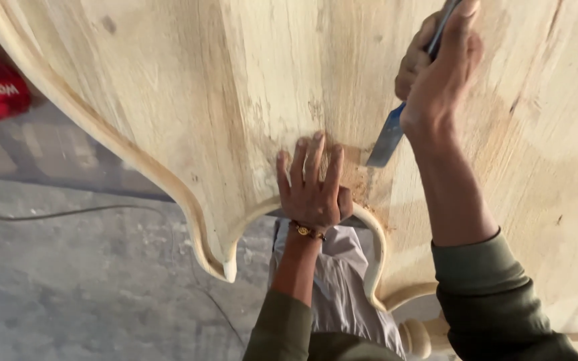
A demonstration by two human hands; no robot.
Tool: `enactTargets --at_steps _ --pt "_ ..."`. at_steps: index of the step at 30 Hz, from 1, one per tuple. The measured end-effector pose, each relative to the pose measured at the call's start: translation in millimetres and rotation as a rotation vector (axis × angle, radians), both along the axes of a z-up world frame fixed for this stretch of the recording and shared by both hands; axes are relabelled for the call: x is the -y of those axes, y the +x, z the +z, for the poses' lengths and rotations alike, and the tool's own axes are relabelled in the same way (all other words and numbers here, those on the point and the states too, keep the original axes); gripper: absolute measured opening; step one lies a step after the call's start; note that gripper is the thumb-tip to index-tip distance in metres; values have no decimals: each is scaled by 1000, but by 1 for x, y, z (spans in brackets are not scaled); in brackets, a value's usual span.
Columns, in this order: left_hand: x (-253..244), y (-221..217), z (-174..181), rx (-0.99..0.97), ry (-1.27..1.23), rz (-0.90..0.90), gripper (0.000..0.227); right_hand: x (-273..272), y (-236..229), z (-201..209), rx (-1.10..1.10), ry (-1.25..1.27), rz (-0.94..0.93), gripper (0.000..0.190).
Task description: The person fills a crack and small holes in a carved wooden furniture panel by squeezing wood filler from a small bottle into the defects, then uses a flat chisel-like scraper to level and smooth the filled areas on the panel surface.
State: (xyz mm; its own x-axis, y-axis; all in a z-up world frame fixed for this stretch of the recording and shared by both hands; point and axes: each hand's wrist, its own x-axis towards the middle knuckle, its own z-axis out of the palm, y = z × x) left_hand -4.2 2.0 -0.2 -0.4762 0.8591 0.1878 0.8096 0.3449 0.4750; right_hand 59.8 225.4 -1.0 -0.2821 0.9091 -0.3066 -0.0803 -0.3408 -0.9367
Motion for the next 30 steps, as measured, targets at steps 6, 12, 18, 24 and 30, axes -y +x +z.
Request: enactTargets --at_steps 6,12,18,24,30 --pt "-6 5 14 104 -49 -7 50 7 -3 14 15 -62 -25 54" --pt "-71 -11 12 295 -65 -73 45 0 -14 9 98 -54 -23 56" --pt "-63 -15 16 472 -140 -201 25 23 3 -9 186 -69 -76 57" --pt "-67 -1 3 519 6 -77 26 22 0 7 77 5 8 56" --pt "-56 2 7 469 20 -83 27 30 0 9 -36 86 8 58"
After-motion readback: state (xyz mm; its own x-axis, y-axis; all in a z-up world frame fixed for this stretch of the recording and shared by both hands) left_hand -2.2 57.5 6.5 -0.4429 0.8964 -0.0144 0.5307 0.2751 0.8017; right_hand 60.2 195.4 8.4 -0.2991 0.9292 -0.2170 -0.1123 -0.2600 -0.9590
